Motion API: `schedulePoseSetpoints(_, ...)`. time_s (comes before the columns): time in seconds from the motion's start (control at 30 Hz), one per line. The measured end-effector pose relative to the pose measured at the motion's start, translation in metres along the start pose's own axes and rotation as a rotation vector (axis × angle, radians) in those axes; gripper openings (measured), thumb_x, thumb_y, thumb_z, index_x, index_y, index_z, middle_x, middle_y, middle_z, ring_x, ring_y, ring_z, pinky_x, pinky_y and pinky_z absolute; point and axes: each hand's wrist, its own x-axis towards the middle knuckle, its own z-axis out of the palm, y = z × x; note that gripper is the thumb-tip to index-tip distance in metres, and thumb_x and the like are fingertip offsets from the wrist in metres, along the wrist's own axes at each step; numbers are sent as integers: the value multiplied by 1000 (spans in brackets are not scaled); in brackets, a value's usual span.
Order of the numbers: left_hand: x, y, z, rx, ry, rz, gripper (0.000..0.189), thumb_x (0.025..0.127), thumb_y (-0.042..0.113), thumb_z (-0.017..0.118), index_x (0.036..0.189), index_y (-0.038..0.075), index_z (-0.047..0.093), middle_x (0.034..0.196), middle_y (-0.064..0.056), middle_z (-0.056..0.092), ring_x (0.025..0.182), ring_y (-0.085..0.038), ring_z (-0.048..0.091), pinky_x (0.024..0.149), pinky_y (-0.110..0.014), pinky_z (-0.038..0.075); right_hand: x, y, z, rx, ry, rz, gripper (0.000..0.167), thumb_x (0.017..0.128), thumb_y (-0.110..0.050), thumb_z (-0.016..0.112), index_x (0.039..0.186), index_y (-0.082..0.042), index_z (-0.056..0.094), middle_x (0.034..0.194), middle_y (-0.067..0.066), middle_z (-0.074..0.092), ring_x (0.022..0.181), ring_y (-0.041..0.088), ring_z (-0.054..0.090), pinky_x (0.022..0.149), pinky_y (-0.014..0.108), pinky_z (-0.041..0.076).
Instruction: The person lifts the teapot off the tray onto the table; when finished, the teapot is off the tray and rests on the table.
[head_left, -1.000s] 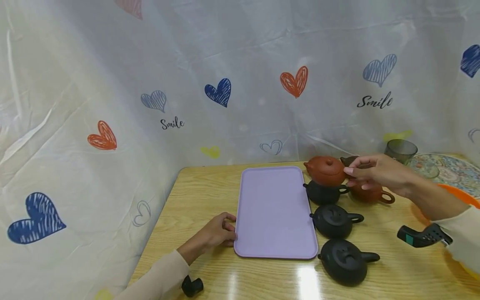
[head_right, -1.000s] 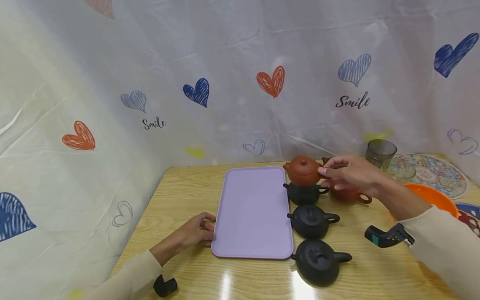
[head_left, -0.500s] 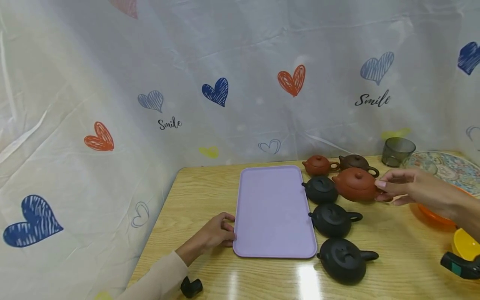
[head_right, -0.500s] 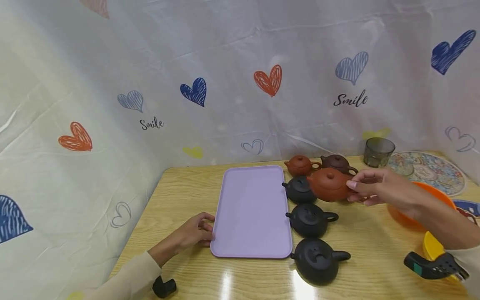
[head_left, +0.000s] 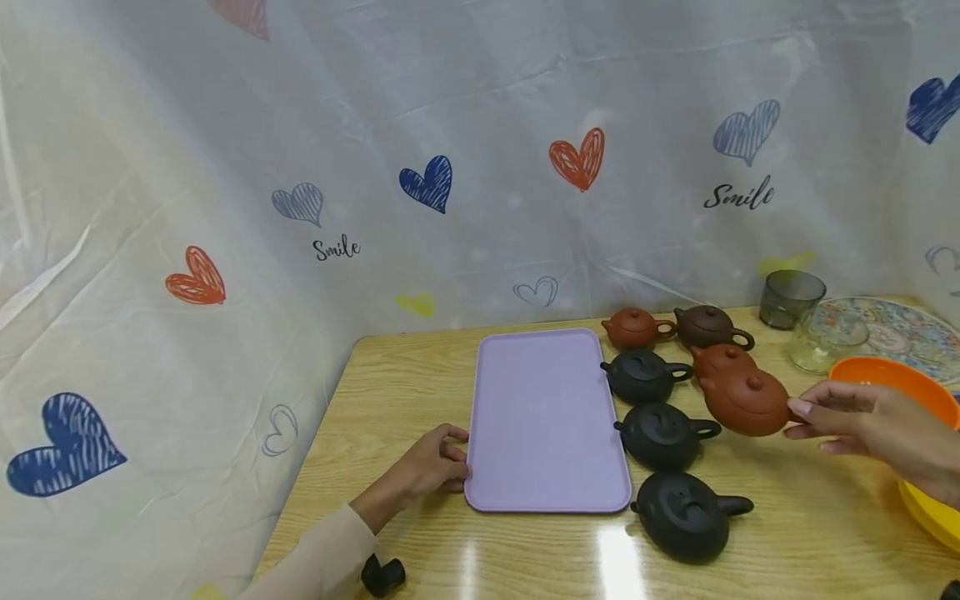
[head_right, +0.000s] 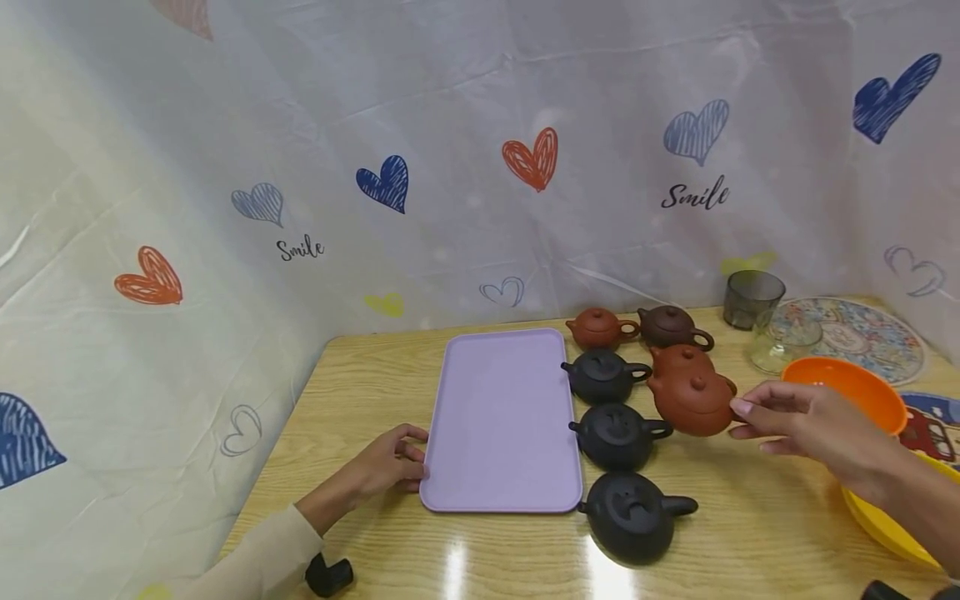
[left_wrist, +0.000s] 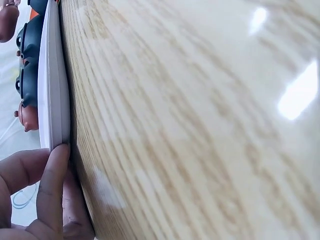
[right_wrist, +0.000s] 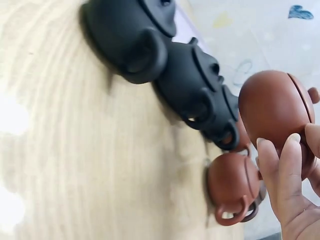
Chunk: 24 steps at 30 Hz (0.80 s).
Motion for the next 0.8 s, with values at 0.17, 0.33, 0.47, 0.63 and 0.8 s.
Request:
schedulePoseSetpoints(0.17,0,0,0,-18,0,-2,52,86,-4,69,133,-2,47,100,-14,56,83,-20,63,72,-33,62,-4,7,5,39,17,26,38,105,-37,51,117,-2,60,105,-4,71,88,0,66,78,28,60)
schedulePoseSetpoints(0.33,1,-2,0,-35,-5,4,53,86,-5,69,134,-3,47,101,-14,56,82,-20,63,72,-33,63,-4,16,9,99,28,74,39,104,-40,53,114,-3,60,101,-6,73,87,2,67,77,28,60)
schedulePoseSetpoints(0.47,1,-2,0,-44,-8,1,54,86,-4,69,135,-2,46,102,-14,56,83,-20,63,72,-33,63,-2,25,11,115,31,109,45,102,-45,54,114,-3,59,102,-5,73,87,2,67,77,29,60)
schedulePoseSetpoints(0.63,0,-1,0,-35,-3,-1,54,87,-4,69,135,-2,46,102,-15,56,83,-21,63,73,-34,62,-2,32,15,140,46,110,43,102,-44,54,113,-3,59,100,-8,72,86,3,68,76,30,60)
schedulePoseSetpoints(0.8,-1,-2,0,-28,-4,7,52,87,-4,68,135,-2,46,102,-15,56,83,-20,63,72,-34,63,-3,36,19,150,66,101,39,103,-41,53,111,-3,59,98,-10,70,84,6,67,73,29,59)
